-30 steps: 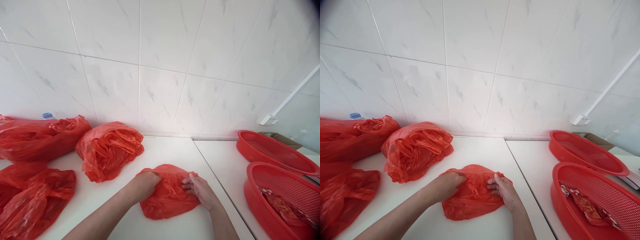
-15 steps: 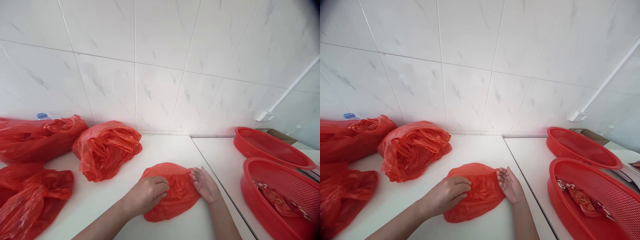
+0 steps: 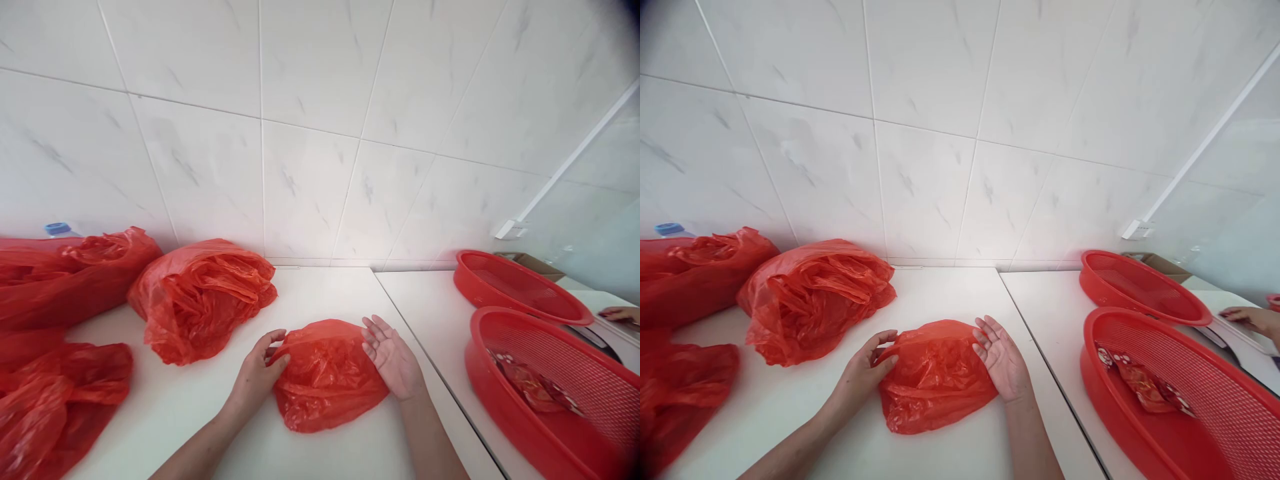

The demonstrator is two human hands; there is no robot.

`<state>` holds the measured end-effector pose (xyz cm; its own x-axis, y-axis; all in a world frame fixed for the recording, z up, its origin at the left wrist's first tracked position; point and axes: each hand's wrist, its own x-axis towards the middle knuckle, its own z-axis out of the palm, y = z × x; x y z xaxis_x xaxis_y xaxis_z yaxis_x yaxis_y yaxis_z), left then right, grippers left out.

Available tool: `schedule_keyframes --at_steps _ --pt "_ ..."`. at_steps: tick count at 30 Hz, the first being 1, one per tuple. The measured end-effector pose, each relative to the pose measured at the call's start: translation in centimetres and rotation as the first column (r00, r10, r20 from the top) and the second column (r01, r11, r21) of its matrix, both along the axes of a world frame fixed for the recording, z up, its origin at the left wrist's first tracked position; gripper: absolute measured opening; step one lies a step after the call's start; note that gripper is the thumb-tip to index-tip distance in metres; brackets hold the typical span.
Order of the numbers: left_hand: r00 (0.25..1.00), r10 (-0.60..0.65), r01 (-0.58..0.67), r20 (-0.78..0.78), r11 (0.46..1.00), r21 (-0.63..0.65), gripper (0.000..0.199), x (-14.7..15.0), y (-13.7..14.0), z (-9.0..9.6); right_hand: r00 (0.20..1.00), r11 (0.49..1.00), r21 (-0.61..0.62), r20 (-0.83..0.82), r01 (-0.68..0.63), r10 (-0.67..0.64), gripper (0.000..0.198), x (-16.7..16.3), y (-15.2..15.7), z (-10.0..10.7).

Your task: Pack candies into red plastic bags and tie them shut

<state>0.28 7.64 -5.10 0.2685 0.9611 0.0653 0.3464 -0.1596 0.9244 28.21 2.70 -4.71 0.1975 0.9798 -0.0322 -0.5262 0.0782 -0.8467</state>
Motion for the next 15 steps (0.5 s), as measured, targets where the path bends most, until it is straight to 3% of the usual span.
schedule_keyframes --at_steps 5,8,10,13,15 --pt "0.997 0.018 -0.015 0.069 0.999 -0.047 0.047 -0.3 0.1 -0.8 0.925 0.995 -0.008 0.371 0.097 -0.087 0.029 -2.2 -3.4 3.6" --pt "0.999 -0.018 0.022 0.05 0.996 -0.089 0.05 -0.4 0.4 -1.3 0.685 0.979 0.021 0.712 0.201 -0.156 0.027 -1.8 -6.9 5.9" --pt "0.998 -0.048 0.052 0.038 0.991 -0.121 0.05 -0.4 0.3 -1.4 0.492 0.941 0.055 0.841 0.334 -0.224 0.027 0.0 -9.4 7.5" --pt "0.998 -0.068 0.07 0.016 0.989 -0.132 0.05 -0.4 0.2 -1.3 0.203 0.8 0.069 0.951 0.596 -0.233 0.032 4.9 -12.6 9.4" --pt "0.997 -0.071 0.071 0.005 0.99 -0.118 0.048 -0.4 0.2 -1.2 0.081 0.725 0.004 0.993 0.689 -0.083 0.042 8.5 -14.2 9.5"
